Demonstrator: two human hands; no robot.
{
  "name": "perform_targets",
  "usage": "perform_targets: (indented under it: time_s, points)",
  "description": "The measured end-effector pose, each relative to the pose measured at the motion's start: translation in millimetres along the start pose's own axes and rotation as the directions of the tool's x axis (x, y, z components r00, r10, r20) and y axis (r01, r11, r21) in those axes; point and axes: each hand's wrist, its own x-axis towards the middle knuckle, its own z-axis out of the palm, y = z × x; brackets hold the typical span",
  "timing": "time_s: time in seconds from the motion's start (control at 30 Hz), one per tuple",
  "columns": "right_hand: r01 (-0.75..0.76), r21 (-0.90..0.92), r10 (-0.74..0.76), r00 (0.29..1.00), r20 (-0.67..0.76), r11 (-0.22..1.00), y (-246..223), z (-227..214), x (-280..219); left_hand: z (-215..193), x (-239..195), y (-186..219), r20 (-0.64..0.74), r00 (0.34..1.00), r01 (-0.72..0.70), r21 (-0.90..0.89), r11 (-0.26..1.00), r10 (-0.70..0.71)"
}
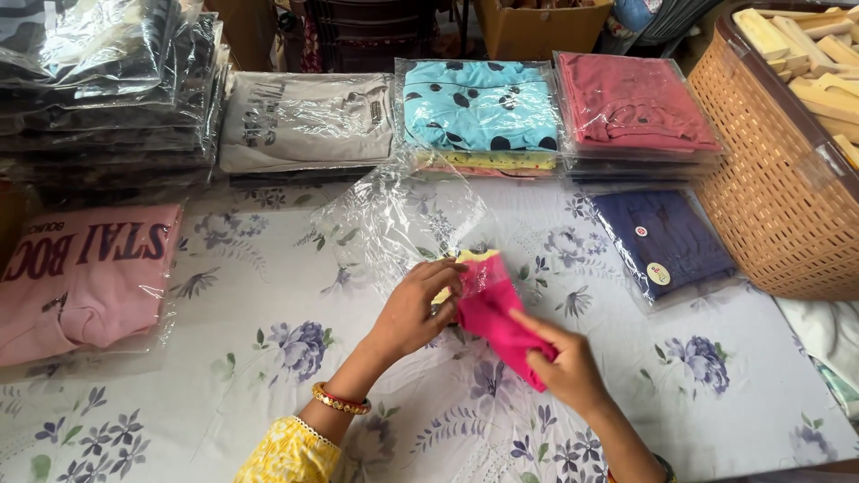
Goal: The person folds a pink shirt on a table, smoothing it flat and folding the sleeves and body into a compact square. They then wrap the folded shirt in a clear plastic bag, seal it, and place it on a stack of packaged shirts. Finally they pick up a pair of beige pants and begin folding them.
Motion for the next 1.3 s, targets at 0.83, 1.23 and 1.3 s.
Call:
perform_targets:
  time_s: [0.83, 1.23, 1.3]
  points:
    - [0.179, -0.258, -0.179, 0.984, 0.020, 0.950, -3, 34, 11, 6, -7, 35, -0.054, 0.979, -0.200, -0.081, 0.977, 0.196]
    - [-0.231, -0.075, 0.230, 0.973, -0.023, 0.970, 43, 15, 8, -13, -25, 33, -0.242, 0.969, -0.039, 0.013, 0.999, 0.041]
    - [-0.072, -0.383, 0.029, 0.993, -0.116, 0.921, 15, -2, 16, -14, -26, 32, -0.288, 0.957, -0.024, 0.002, 1.000, 0.024]
